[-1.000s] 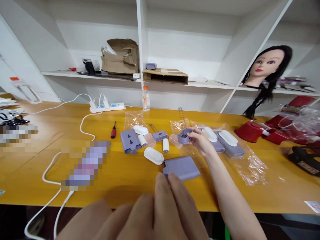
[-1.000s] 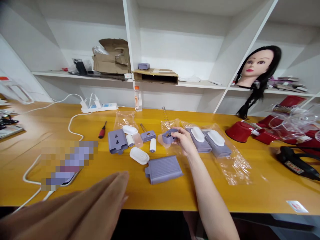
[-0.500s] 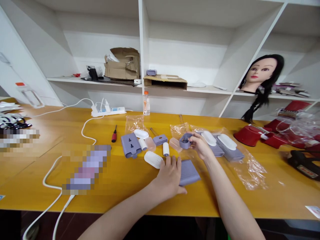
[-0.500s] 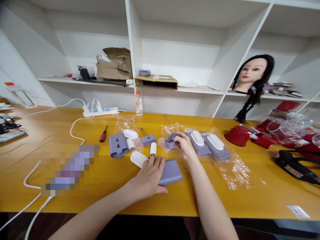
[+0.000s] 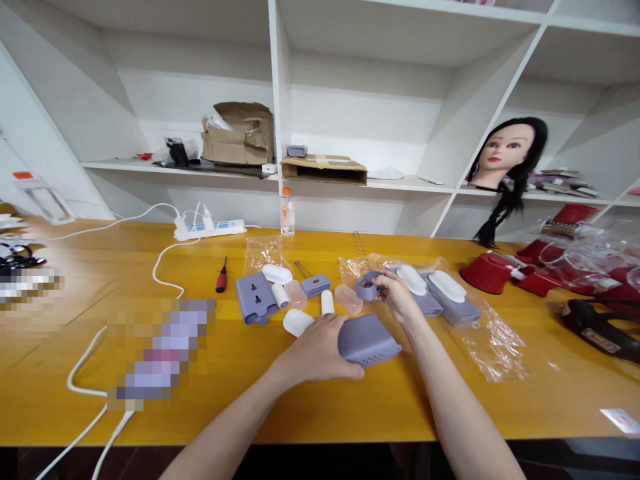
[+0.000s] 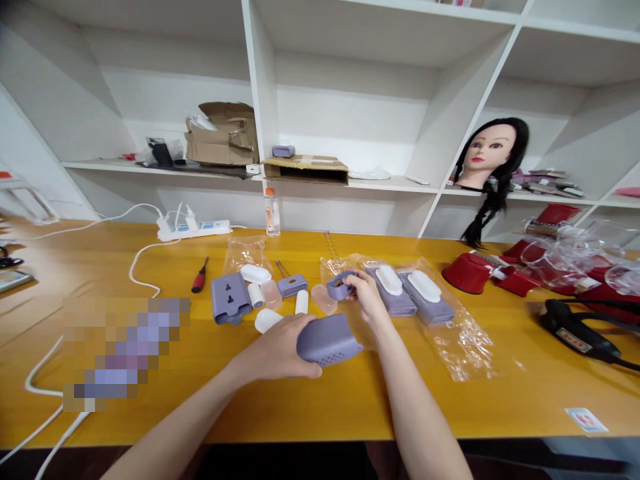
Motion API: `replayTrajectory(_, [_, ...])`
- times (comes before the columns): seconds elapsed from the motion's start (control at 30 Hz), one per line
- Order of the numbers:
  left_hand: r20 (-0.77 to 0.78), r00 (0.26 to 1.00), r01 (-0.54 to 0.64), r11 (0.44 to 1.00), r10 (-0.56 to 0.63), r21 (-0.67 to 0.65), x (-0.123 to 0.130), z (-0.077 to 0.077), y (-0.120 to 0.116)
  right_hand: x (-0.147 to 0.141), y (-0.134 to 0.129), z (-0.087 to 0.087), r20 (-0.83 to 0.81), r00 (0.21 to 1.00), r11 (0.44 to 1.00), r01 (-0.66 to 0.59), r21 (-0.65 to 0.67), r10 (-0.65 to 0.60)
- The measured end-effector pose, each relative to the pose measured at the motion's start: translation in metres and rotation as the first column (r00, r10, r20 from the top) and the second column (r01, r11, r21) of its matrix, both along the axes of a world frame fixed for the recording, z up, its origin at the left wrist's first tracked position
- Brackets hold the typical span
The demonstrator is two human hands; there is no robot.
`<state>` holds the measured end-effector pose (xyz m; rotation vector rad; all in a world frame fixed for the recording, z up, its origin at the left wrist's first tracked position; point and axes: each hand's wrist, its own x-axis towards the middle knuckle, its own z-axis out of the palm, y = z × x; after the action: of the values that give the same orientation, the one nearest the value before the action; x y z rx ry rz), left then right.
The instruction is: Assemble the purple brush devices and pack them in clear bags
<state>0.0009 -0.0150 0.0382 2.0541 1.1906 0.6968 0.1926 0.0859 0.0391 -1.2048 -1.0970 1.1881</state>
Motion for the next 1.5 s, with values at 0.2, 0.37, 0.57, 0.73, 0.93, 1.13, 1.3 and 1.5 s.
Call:
replayTrajectory(0.2, [0.540, 0.826, 0.217, 0.794, 0.160, -0.568, -0.041, 0.012, 0.019, 0.006, 0.003, 0.002, -0.092, 0.994, 0.998, 0.056, 0.007, -0.055])
replayTrajectory(0.37, [0.755, 0.519, 0.370, 0.691, 0.401, -0.621, -0.049, -0.003, 0.033, 0.003, 0.002, 0.000, -0.132, 0.990, 0.998, 0.053, -0.037, -0.057])
replayTrajectory(0.57, [0.905, 0.267, 0.619, 0.660, 0.332, -0.425, -0.051, -0.008, 0.039, -0.002, -0.002, 0.000, -0.168, 0.985, 0.998, -0.046, -0.047, 0.037])
replayTrajectory(0.73, [0.918, 0.143, 0.585, 0.717, 0.371, -0.380, -0.052, -0.007, 0.037, -0.010, -0.009, 0.005, -0.230, 0.963, 0.990, -0.140, 0.031, 0.143])
replayTrajectory(0.93, [0.868, -0.047, 0.361, 0.819, 0.494, -0.446, -0.051, -0.001, 0.038, -0.019, -0.020, 0.011, -0.214, 0.949, 0.972, -0.222, 0.075, 0.233])
replayTrajectory(1.13, [0.863, -0.181, 0.201, 0.877, 0.472, -0.437, -0.059, -0.004, 0.043, -0.027, -0.038, 0.019, -0.129, 0.893, 0.902, -0.429, 0.052, 0.432])
replayTrajectory(1.3, [0.906, -0.199, 0.133, 0.927, 0.373, -0.352, -0.063, -0.004, 0.041, -0.029, -0.044, 0.021, -0.058, 0.824, 0.826, -0.561, 0.056, 0.563])
replayTrajectory(1.5, [0.918, -0.202, 0.051, 0.940, 0.341, -0.338, -0.061, 0.003, 0.037, -0.031, -0.040, 0.017, 0.010, 0.871, 0.871, -0.491, -0.010, 0.491])
